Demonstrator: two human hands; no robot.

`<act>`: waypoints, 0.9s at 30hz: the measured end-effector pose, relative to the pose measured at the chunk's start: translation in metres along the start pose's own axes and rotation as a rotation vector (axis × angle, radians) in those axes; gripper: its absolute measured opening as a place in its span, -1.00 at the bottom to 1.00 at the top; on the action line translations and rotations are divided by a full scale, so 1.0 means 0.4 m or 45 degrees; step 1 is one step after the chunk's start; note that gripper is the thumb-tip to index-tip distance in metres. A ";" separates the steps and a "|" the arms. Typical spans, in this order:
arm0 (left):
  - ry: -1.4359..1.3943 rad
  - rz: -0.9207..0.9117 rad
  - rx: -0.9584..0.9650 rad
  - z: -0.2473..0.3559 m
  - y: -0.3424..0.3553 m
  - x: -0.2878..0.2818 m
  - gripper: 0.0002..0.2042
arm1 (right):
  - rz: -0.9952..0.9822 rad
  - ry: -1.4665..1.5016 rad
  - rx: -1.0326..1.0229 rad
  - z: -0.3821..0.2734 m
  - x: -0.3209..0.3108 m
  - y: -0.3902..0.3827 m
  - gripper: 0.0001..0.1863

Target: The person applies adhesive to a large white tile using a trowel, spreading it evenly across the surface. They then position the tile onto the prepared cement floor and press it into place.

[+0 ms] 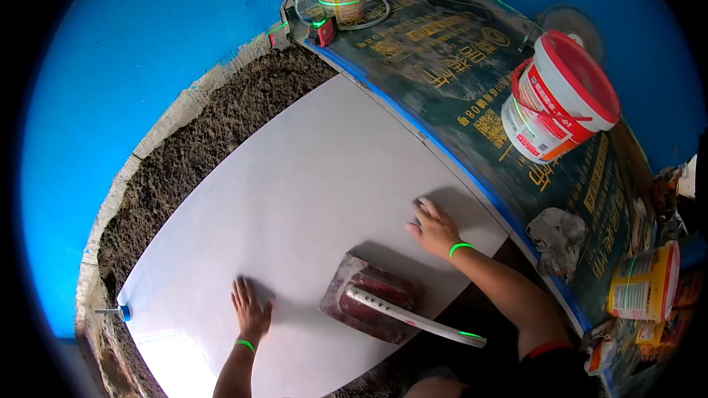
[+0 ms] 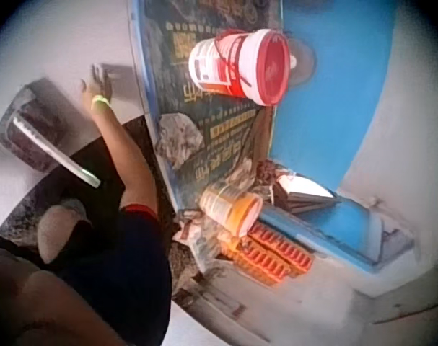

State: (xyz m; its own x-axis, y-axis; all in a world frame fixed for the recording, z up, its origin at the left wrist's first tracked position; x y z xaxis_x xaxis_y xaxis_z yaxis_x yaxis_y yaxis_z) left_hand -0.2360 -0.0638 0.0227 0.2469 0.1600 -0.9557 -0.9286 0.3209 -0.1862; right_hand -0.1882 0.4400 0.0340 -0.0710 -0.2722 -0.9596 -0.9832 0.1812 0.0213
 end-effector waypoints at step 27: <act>-0.211 -0.112 -0.009 0.276 0.655 -0.053 -0.12 | 0.092 -0.062 0.718 -0.088 0.067 0.753 -0.04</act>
State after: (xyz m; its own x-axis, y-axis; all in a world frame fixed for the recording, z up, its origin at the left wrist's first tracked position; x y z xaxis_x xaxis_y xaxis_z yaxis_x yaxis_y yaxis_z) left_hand -0.4539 0.1201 0.0193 0.3688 0.2835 -0.8852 -0.9032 0.3342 -0.2692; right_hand -0.4923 0.4541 0.0247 -0.1142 -0.1989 -0.9733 -0.7332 0.6779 -0.0526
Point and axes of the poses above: each hand's wrist, its own y-axis towards the middle knuckle, its own x-axis out of the palm, z = x × y, the point moved 3 cm from there along y, towards the middle knuckle, and after that the axes turned 6 degrees about -y, right-handed, at the moved point
